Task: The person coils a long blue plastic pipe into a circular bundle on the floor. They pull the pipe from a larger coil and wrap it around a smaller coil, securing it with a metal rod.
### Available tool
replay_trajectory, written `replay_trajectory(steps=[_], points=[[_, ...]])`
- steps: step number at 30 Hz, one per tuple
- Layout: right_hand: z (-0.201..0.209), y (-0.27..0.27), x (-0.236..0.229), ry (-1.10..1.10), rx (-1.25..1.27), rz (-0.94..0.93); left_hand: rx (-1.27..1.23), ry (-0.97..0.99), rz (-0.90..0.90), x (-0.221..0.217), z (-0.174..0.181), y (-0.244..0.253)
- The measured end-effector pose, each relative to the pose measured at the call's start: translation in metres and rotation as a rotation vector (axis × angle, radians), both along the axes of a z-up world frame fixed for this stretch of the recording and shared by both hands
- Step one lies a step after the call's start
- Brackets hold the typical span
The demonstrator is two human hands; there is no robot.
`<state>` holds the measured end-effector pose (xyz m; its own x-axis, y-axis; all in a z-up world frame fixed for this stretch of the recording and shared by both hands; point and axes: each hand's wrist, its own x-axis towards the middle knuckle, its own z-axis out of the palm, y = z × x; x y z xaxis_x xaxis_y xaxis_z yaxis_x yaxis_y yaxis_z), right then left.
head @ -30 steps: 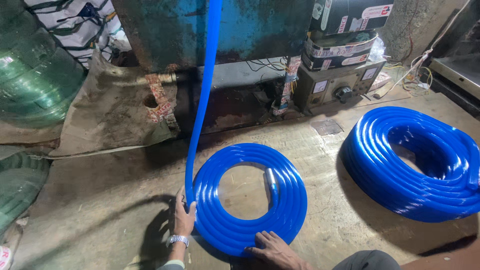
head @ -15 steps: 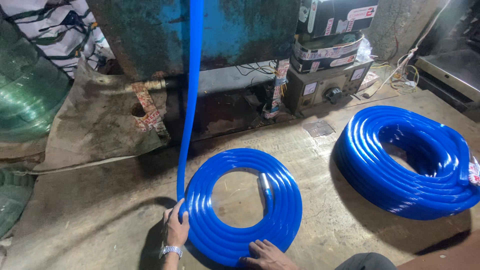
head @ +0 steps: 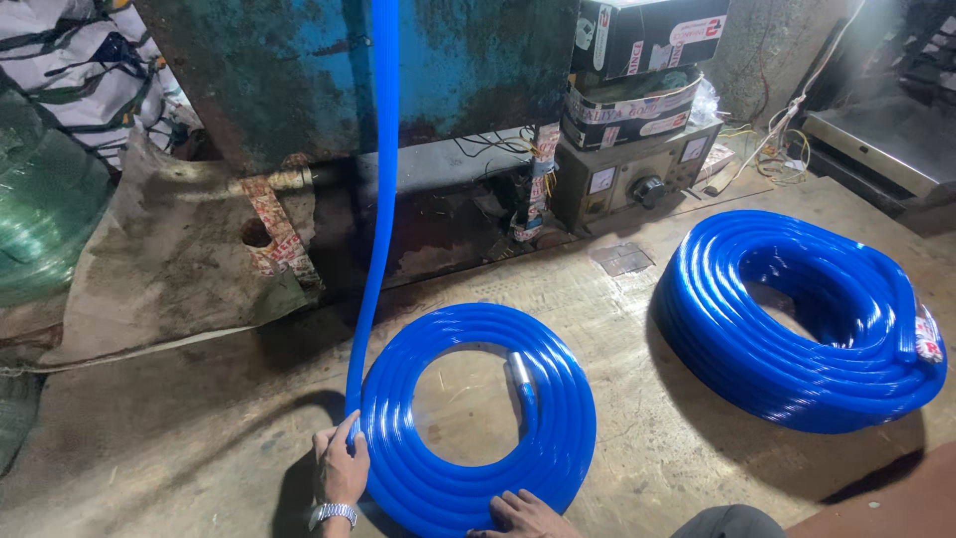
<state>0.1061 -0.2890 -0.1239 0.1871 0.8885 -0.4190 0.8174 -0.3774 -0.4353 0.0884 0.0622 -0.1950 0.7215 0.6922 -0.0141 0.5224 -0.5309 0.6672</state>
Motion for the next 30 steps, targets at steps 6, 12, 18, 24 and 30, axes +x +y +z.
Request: replay_trajectory(steps=[6,12,18,24,30], points=[[-0.002,0.007,0.001,0.197,-0.116,-0.327,0.018,-0.039,0.001,0.004,-0.004,0.001],[-0.017,0.005,0.002,0.2,-0.08,-0.395,-0.025,0.064,0.015,0.003,0.02,-0.007],[-0.019,-0.01,-0.002,-0.214,0.306,0.071,-0.034,0.095,0.017,0.003,0.029,-0.009],[-0.003,-0.011,-0.002,-0.16,0.229,0.083,-0.106,0.1,0.007,0.003,0.033,-0.008],[0.005,-0.017,-0.005,-0.241,0.512,-0.036,-0.082,0.079,0.0,0.002,0.042,-0.008]])
